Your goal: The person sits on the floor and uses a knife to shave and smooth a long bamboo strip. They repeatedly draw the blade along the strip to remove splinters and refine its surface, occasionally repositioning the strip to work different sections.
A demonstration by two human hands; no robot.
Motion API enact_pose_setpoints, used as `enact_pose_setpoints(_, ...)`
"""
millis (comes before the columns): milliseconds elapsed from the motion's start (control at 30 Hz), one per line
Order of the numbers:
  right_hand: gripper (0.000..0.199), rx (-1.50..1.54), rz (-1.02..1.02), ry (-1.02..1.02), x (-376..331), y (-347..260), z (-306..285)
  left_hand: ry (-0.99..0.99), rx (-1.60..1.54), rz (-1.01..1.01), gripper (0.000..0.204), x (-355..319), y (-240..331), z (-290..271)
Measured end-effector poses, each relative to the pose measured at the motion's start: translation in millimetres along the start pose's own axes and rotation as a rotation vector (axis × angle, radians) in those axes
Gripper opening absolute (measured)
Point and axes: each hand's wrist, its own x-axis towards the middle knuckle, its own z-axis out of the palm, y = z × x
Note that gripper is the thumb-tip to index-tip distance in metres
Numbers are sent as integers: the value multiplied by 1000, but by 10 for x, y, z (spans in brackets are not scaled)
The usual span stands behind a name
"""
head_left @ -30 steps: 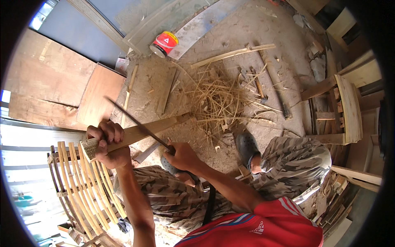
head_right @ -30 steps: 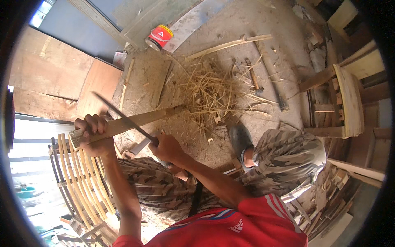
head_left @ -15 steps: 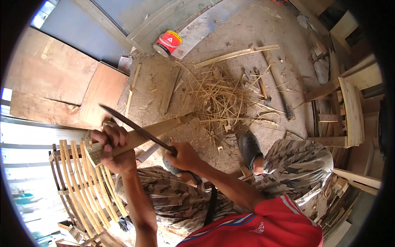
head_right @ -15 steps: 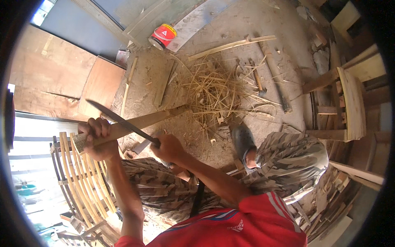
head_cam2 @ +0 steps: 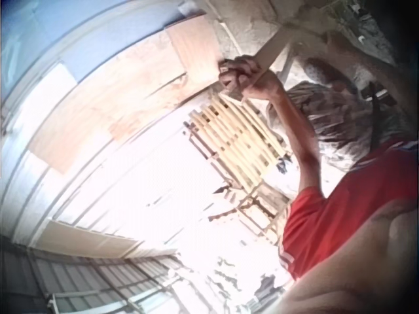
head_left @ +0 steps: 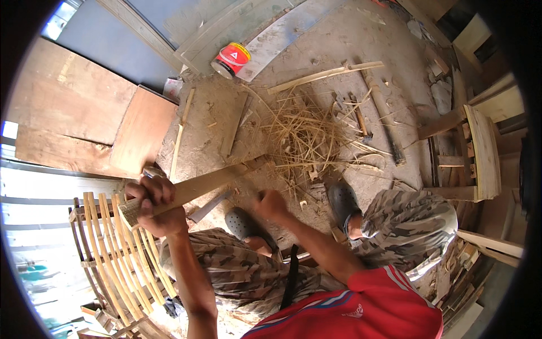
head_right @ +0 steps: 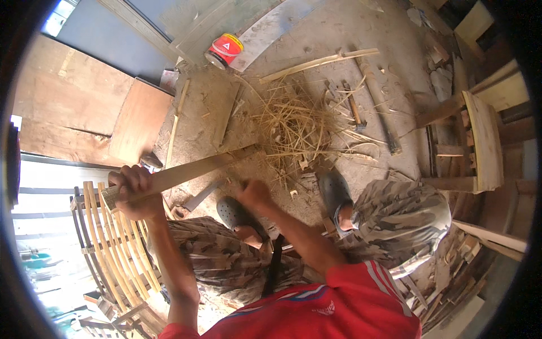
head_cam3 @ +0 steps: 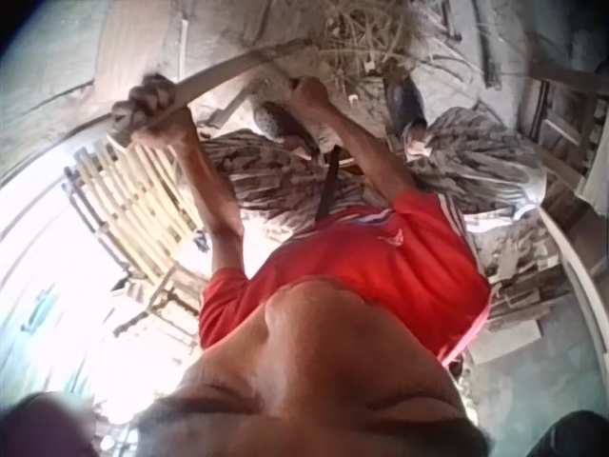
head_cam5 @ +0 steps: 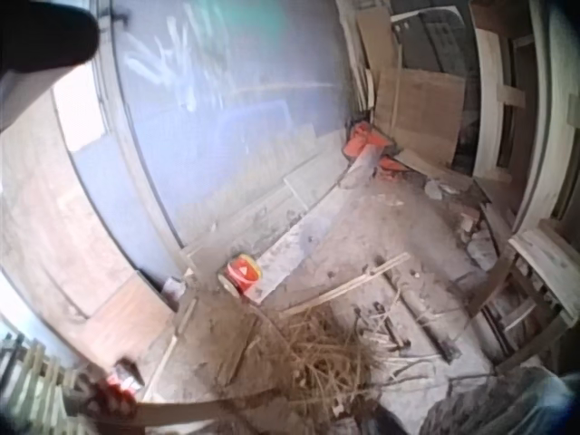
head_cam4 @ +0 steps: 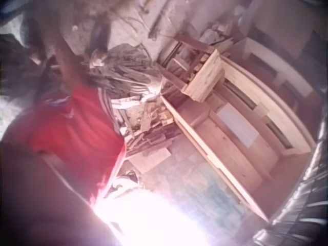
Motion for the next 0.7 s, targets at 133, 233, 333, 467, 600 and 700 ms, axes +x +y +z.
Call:
enact_pose_setpoints(133,34,-158,77,-71,116,311,-99,10,-15,28,25,5,23,-89)
enact_pose_setpoints(233,35,-118,-74,-100,-129,-420,-70,43,40,53,25,-19,58,-193)
enact_pose_setpoints(333,37,10,-188,-127,-323,-686,-31,102,19,4,25,-27,84,-140)
enact_pose_setpoints(467,38,-64,126,-79,43,300,-40,34,15,26,26,-40,36,-66)
enact_pose_setpoints(600,40,-175,53,-31,-129,190,34,95,11,14,27,-44,29,-169)
enact_pose_setpoints(700,42,-19,-183,-25,-271,-553,64,53,13,22,27,-8,52,-165)
